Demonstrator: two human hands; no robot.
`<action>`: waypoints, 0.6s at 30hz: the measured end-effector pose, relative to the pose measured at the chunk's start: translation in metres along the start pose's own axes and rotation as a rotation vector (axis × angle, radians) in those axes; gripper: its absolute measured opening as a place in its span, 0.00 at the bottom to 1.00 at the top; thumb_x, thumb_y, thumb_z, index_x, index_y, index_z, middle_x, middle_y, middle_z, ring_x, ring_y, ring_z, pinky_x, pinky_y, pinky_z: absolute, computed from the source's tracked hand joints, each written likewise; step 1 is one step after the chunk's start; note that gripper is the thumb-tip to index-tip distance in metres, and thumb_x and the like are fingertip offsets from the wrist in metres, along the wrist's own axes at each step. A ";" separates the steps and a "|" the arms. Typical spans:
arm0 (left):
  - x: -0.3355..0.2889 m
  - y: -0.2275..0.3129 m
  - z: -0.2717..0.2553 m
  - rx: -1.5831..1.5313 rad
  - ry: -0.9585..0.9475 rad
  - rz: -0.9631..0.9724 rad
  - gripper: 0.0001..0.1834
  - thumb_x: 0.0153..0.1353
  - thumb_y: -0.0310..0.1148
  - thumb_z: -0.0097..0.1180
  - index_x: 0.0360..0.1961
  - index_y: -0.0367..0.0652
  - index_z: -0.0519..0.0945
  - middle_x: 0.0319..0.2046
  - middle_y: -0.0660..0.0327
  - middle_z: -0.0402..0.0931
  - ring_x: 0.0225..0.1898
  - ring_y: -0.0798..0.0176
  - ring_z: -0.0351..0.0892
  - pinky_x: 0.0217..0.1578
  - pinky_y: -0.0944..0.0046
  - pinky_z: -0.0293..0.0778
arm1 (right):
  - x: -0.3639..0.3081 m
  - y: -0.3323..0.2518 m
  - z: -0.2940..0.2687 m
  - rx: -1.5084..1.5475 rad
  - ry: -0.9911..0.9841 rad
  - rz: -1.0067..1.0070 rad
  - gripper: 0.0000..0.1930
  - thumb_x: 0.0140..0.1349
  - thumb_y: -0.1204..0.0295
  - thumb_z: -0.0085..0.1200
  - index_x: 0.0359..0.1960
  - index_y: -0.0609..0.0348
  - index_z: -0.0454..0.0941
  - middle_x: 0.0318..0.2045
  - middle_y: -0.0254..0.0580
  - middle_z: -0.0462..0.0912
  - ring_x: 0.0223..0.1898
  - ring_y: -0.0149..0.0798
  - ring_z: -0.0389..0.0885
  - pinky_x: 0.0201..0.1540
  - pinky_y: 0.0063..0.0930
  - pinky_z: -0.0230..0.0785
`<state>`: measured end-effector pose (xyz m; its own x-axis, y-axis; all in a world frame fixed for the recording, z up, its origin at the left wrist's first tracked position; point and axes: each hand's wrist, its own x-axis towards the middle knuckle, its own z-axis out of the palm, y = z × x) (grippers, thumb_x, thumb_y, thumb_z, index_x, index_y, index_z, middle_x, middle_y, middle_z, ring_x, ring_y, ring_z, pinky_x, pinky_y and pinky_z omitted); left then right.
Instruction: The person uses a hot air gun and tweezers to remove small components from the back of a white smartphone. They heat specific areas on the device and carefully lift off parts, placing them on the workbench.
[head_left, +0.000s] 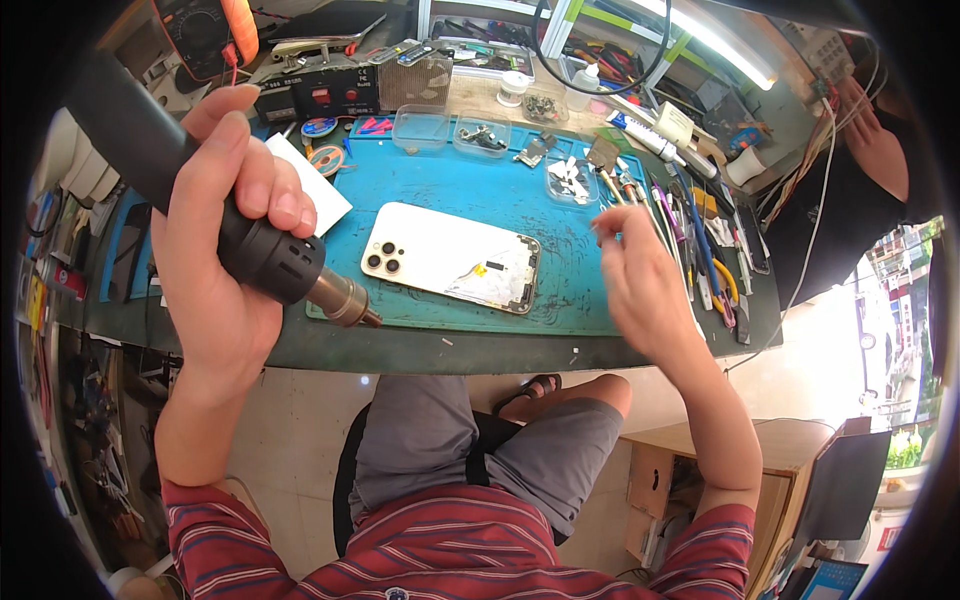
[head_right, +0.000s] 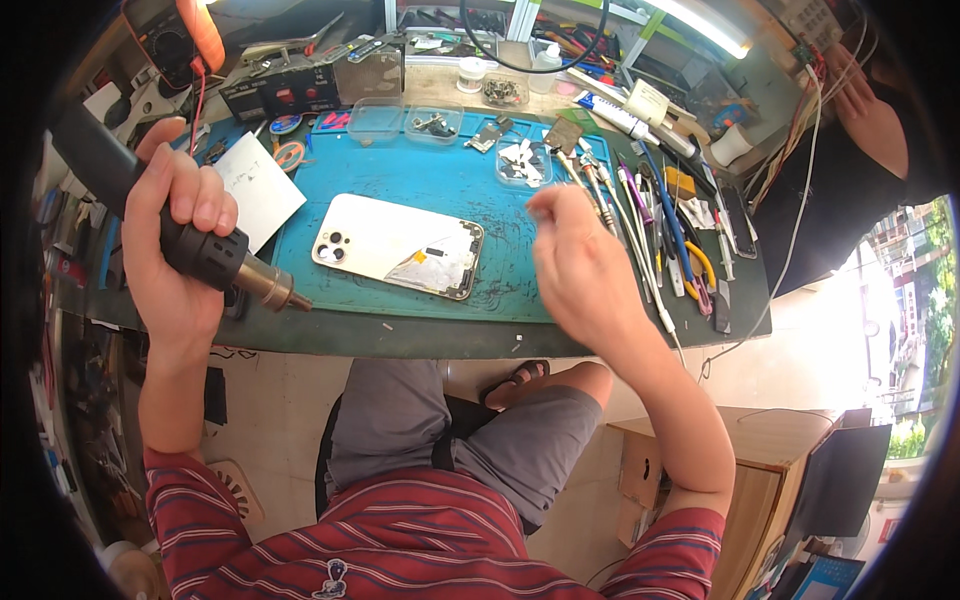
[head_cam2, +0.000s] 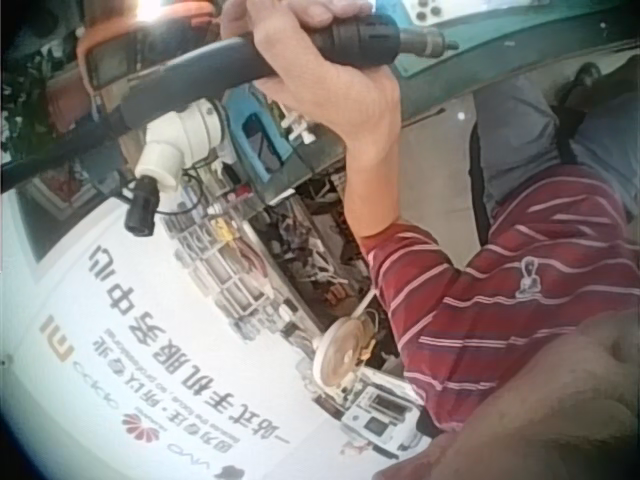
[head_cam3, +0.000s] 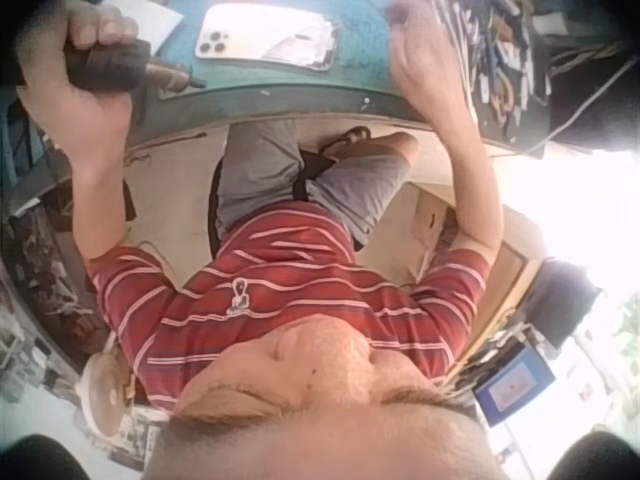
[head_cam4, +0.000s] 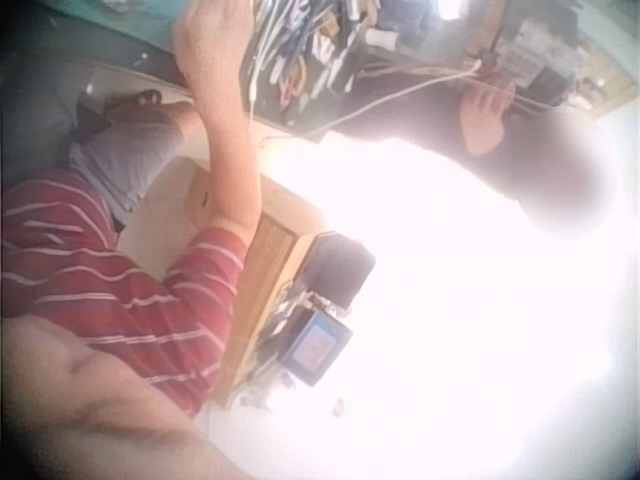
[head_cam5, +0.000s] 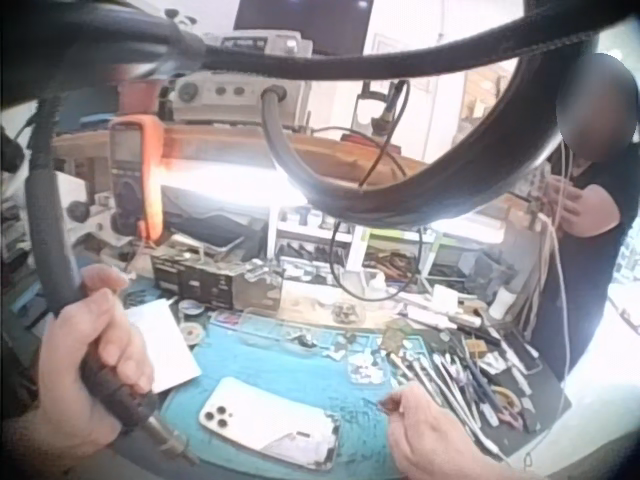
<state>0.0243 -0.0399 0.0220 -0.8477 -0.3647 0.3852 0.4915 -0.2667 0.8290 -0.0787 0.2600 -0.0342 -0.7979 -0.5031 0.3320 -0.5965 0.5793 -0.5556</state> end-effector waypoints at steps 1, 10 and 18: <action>0.002 -0.002 0.001 -0.002 0.000 -0.006 0.17 0.73 0.34 0.45 0.57 0.36 0.69 0.24 0.70 0.59 0.28 0.74 0.64 0.31 0.71 0.66 | -0.004 -0.003 0.000 -0.143 -0.026 -0.116 0.11 0.66 0.79 0.44 0.49 0.66 0.71 0.37 0.51 0.76 0.38 0.48 0.78 0.42 0.38 0.73; 0.038 -0.039 0.030 -0.140 -0.050 0.056 0.15 0.68 0.33 0.55 0.51 0.36 0.73 0.24 0.67 0.66 0.27 0.71 0.69 0.31 0.69 0.70 | -0.009 -0.014 -0.005 -0.493 -0.083 -0.436 0.22 0.52 0.81 0.56 0.51 0.56 0.80 0.43 0.36 0.81 0.34 0.38 0.82 0.34 0.29 0.76; 0.035 -0.054 0.049 -0.016 -0.040 -0.023 0.15 0.67 0.30 0.55 0.52 0.36 0.72 0.27 0.65 0.69 0.27 0.70 0.72 0.30 0.68 0.71 | -0.007 -0.011 -0.009 -0.272 0.135 -0.509 0.18 0.49 0.84 0.60 0.44 0.58 0.83 0.37 0.38 0.83 0.29 0.37 0.81 0.27 0.28 0.73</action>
<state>-0.0422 0.0054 0.0105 -0.8662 -0.3223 0.3819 0.4742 -0.2889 0.8317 -0.0672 0.2630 -0.0232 -0.3994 -0.6851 0.6092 -0.8937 0.4392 -0.0919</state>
